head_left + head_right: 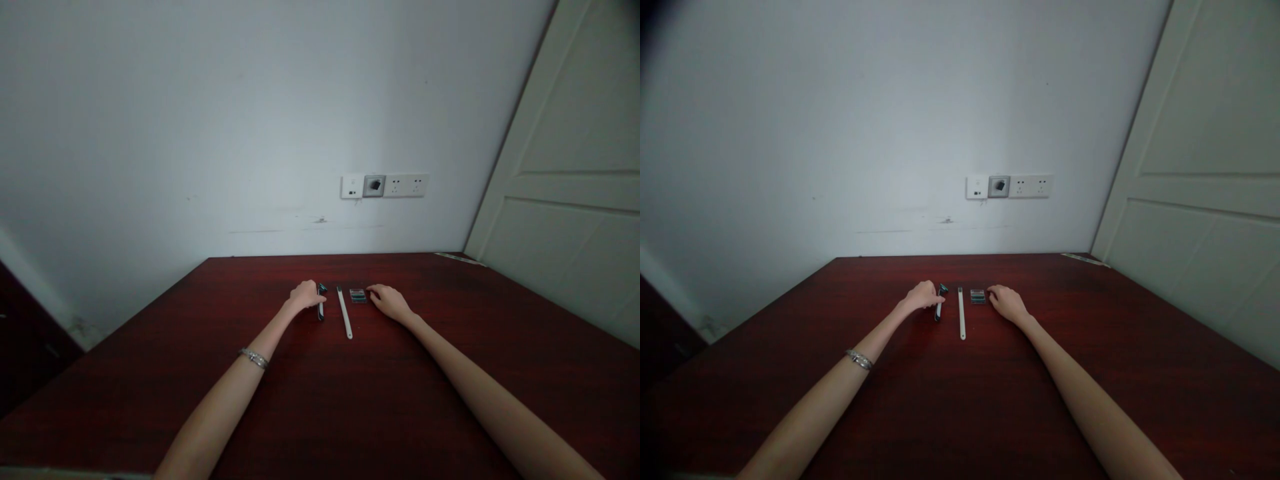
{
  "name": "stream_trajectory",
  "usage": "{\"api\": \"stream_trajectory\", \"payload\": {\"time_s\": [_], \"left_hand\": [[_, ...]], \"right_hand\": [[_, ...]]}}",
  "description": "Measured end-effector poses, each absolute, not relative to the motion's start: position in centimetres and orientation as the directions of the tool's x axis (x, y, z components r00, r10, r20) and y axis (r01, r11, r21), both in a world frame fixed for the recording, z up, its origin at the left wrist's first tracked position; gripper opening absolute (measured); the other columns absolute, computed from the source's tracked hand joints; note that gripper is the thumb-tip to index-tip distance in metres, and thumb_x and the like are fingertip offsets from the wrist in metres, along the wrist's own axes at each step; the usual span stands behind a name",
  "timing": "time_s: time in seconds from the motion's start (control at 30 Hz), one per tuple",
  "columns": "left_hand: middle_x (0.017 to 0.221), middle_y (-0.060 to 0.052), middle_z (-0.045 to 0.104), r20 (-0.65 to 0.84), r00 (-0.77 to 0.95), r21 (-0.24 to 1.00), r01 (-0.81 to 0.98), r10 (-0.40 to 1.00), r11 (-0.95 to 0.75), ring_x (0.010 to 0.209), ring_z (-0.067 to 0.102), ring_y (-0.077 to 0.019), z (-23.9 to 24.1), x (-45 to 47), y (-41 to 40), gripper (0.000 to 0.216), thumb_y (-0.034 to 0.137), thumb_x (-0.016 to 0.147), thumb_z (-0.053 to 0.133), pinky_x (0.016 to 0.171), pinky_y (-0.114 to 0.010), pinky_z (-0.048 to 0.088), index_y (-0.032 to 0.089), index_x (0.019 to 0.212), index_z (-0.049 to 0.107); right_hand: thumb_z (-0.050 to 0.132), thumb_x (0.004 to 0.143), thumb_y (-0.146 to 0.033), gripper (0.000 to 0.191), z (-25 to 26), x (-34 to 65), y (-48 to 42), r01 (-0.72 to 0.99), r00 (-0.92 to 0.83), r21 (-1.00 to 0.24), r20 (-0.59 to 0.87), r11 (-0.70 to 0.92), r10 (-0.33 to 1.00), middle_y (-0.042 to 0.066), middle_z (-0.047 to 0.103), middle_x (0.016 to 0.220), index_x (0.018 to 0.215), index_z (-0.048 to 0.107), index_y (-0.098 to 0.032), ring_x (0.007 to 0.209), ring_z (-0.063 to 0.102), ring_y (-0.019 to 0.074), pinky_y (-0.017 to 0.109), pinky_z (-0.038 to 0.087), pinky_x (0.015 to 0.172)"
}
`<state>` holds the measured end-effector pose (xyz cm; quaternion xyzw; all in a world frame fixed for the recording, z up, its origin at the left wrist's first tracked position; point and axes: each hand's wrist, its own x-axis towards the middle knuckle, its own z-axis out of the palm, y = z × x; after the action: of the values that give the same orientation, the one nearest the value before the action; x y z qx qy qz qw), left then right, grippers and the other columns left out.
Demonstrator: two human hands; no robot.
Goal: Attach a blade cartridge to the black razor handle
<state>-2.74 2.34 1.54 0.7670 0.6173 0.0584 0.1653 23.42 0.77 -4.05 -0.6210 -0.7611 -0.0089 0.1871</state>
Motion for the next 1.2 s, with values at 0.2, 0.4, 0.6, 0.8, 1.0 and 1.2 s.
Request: {"api": "stream_trajectory", "payload": {"time_s": [0.2, 0.4, 0.6, 0.8, 1.0, 1.2], "left_hand": [[0.064, -0.008, 0.067, -0.113, 0.193, 0.277, 0.948, 0.975, -0.156, 0.071, 0.066, -0.0209, 0.7, -2.5, 2.7, 0.03, 0.045, 0.065, 0.063, 0.063, -0.025, 0.047, 0.015, 0.067, 0.065], [0.064, -0.008, 0.067, -0.105, 0.231, 0.306, 0.933, 0.967, -0.19, 0.067, 0.065, -0.0173, 0.1, -2.6, 3.0, 0.021, 0.033, 0.067, 0.062, 0.057, -0.021, 0.046, 0.013, 0.072, 0.067], [0.051, -0.006, 0.061, -0.036, 0.278, 0.381, 0.892, 0.96, -0.244, 0.048, 0.058, -0.0125, 0.9, -2.7, 2.7, 0.02, 0.025, 0.071, 0.055, 0.046, -0.018, 0.041, 0.01, 0.062, 0.065], [0.047, -0.004, 0.056, 0.095, 0.348, 0.482, 0.804, 0.933, -0.349, 0.04, 0.051, -0.0097, 2.7, -1.9, 1.9, 0.033, 0.032, 0.078, 0.048, 0.043, -0.018, 0.038, 0.009, 0.06, 0.064], [0.051, -0.005, 0.06, 0.13, 0.42, 0.479, 0.767, 0.898, -0.428, 0.048, 0.054, -0.0107, 4.1, -0.4, 0.5, 0.036, 0.037, 0.081, 0.048, 0.05, -0.019, 0.038, 0.011, 0.062, 0.064], [0.055, -0.004, 0.061, 0.108, 0.484, 0.499, 0.729, 0.869, -0.468, 0.051, 0.055, -0.0114, 4.6, 0.5, -0.5, 0.034, 0.035, 0.085, 0.045, 0.053, -0.02, 0.039, 0.013, 0.067, 0.062]], "right_hand": [[0.039, 0.087, -0.024, 0.034, -4.1, 23.4, 0.8, 0.95, -0.164, -0.206, 0.302, 0.232, 0.939, 0.007, 0.063, 0.114, 0.111, 0.062, -0.019, 0.102, 0.059, 0.0213, 0.03, 0.044, 0.084], [0.04, 0.086, -0.024, 0.035, -4.2, 23.4, 0.9, 0.948, -0.161, -0.215, 0.308, 0.234, 0.938, 0.007, 0.063, 0.115, 0.113, 0.062, -0.018, 0.102, 0.059, 0.0221, 0.031, 0.045, 0.085], [0.042, 0.084, -0.023, 0.036, -4.2, 24.0, 1.0, 0.881, -0.125, -0.37, 0.416, 0.294, 0.901, 0.006, 0.063, 0.116, 0.114, 0.061, -0.019, 0.106, 0.058, 0.0189, 0.029, 0.042, 0.092], [0.042, 0.082, -0.025, 0.032, -2.7, 21.5, 0.4, 0.716, 0.005, -0.576, 0.57, 0.395, 0.822, 0.007, 0.068, 0.104, 0.101, 0.067, -0.016, 0.095, 0.062, 0.0183, 0.029, 0.045, 0.088], [0.046, 0.079, -0.034, 0.036, -1.0, 17.5, -0.7, 0.407, 0.006, -0.845, 0.382, 0.347, 0.924, 0.009, 0.069, 0.097, 0.098, 0.067, -0.013, 0.086, 0.062, 0.0197, 0.03, 0.05, 0.073], [0.056, 0.073, -0.043, 0.04, -0.5, 16.6, -1.5, 0.058, -0.08, -0.979, 0.19, 0.195, 0.978, 0.009, 0.066, 0.1, 0.099, 0.067, -0.015, 0.083, 0.059, 0.0178, 0.021, 0.044, 0.051]]}}
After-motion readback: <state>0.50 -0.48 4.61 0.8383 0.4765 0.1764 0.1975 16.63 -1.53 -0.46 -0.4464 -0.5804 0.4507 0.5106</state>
